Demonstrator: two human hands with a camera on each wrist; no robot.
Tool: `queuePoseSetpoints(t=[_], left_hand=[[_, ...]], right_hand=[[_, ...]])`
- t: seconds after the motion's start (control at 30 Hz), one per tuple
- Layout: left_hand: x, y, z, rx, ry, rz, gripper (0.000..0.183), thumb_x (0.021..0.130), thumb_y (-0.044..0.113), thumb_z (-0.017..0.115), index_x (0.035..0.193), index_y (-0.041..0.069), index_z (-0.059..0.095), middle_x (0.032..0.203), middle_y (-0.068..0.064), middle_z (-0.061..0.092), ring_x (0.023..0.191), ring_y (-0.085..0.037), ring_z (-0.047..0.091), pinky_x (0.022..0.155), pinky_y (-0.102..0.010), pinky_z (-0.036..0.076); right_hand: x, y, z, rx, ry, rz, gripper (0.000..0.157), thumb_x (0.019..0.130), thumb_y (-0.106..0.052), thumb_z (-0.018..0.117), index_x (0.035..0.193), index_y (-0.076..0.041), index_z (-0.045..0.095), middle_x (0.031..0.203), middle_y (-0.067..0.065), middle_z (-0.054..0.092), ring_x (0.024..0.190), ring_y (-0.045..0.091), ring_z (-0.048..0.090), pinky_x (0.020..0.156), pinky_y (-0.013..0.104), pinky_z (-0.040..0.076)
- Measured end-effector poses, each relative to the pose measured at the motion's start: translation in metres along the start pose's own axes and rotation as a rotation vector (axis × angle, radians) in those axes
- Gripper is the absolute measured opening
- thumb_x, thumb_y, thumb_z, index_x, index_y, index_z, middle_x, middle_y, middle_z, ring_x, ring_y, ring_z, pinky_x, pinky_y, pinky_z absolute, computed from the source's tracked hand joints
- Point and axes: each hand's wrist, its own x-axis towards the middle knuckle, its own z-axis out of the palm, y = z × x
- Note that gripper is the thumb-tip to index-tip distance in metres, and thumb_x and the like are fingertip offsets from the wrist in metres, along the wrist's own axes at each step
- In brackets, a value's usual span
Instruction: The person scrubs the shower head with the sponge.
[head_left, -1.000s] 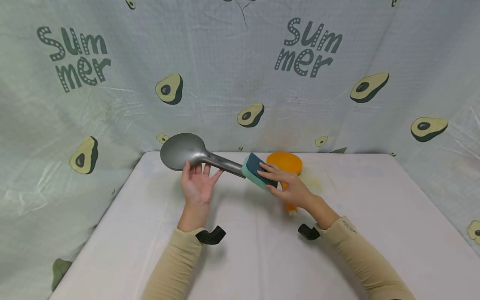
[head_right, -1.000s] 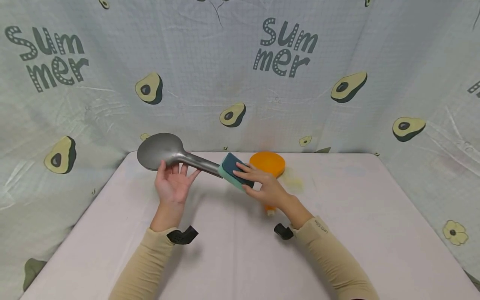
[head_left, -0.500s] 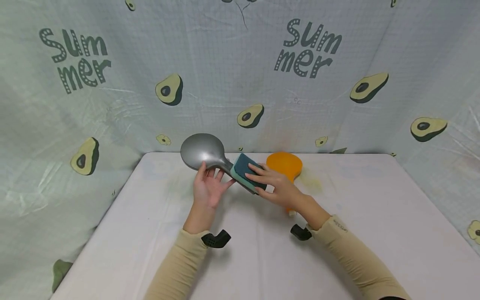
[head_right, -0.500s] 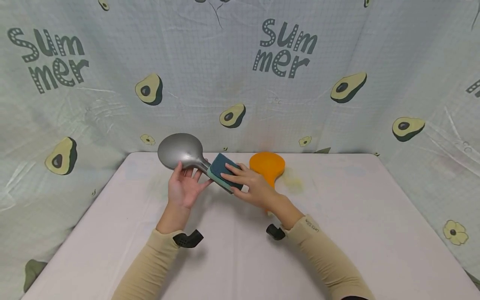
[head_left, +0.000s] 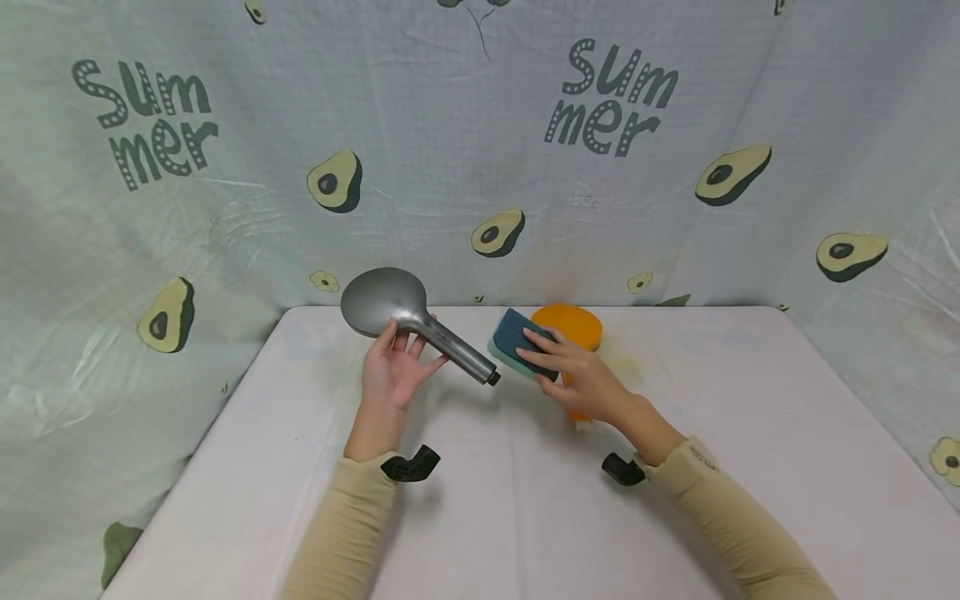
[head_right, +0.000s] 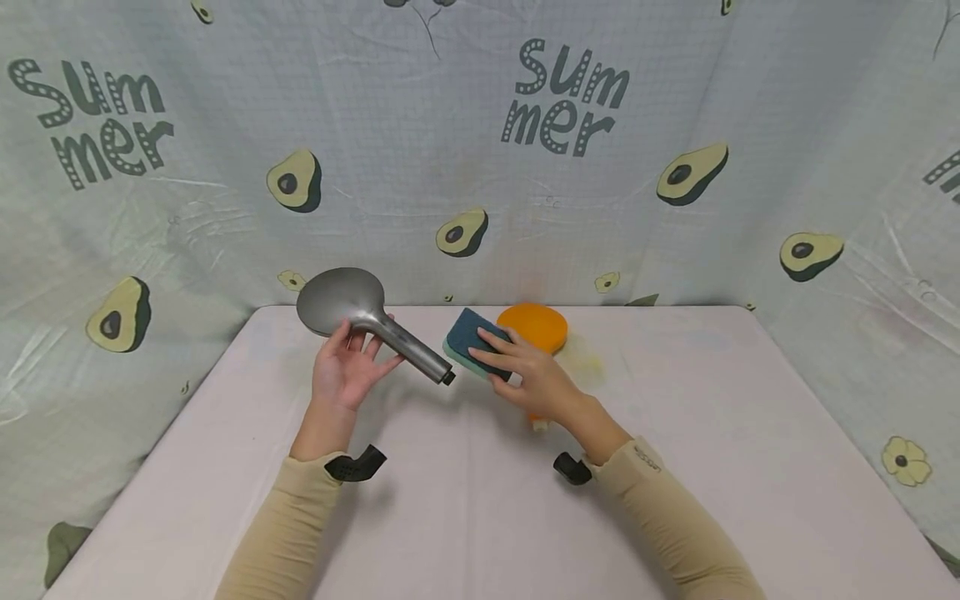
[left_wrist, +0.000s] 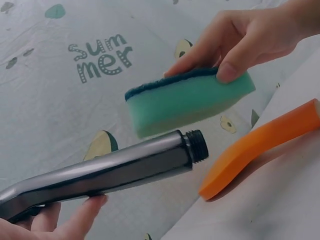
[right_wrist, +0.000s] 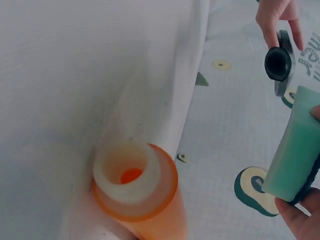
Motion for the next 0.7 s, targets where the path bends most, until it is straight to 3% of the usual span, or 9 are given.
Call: queuePoseSetpoints(t=[0.13, 0.3, 0.53, 0.7], left_hand=[[0.001, -0.001, -0.002, 0.075, 0.019, -0.009, 0.029, 0.109, 0.011, 0.044, 0.138, 0.016, 0.045, 0.122, 0.001, 0.067, 0.135, -0.029, 0.045, 0.115, -0.071, 0.005], [0.004, -0.001, -0.006, 0.174, 0.044, -0.02, 0.043, 0.106, -0.001, 0.04, 0.145, 0.018, 0.041, 0.134, -0.001, 0.054, 0.13, -0.025, 0.049, 0.115, -0.071, 0.009], [0.008, 0.002, -0.012, 0.186, 0.084, -0.088, 0.037, 0.108, -0.001, 0.037, 0.139, 0.016, 0.043, 0.118, -0.002, 0.067, 0.11, -0.021, 0.063, 0.116, -0.068, 0.008], [0.01, 0.006, -0.015, 0.214, 0.091, -0.107, 0.032, 0.106, -0.002, 0.042, 0.132, 0.016, 0.048, 0.113, -0.001, 0.069, 0.107, -0.02, 0.064, 0.117, -0.066, 0.007]], right_hand=[[-0.004, 0.0, -0.006, -0.041, 0.033, 0.011, 0.048, 0.085, 0.004, 0.077, 0.132, 0.0, 0.068, 0.144, 0.025, 0.055, 0.131, 0.055, 0.048, 0.103, 0.064, 0.041], [-0.006, 0.003, -0.01, -0.089, 0.05, 0.039, 0.05, 0.085, 0.003, 0.078, 0.133, 0.0, 0.067, 0.145, 0.024, 0.054, 0.131, 0.053, 0.049, 0.104, 0.064, 0.04], [-0.011, 0.008, -0.011, -0.157, 0.082, 0.078, 0.05, 0.082, 0.003, 0.08, 0.131, -0.001, 0.069, 0.141, 0.024, 0.057, 0.126, 0.058, 0.05, 0.099, 0.069, 0.042], [-0.015, 0.013, -0.013, -0.192, 0.126, 0.068, 0.05, 0.081, 0.004, 0.081, 0.129, 0.0, 0.07, 0.14, 0.025, 0.058, 0.125, 0.057, 0.052, 0.097, 0.068, 0.044]])
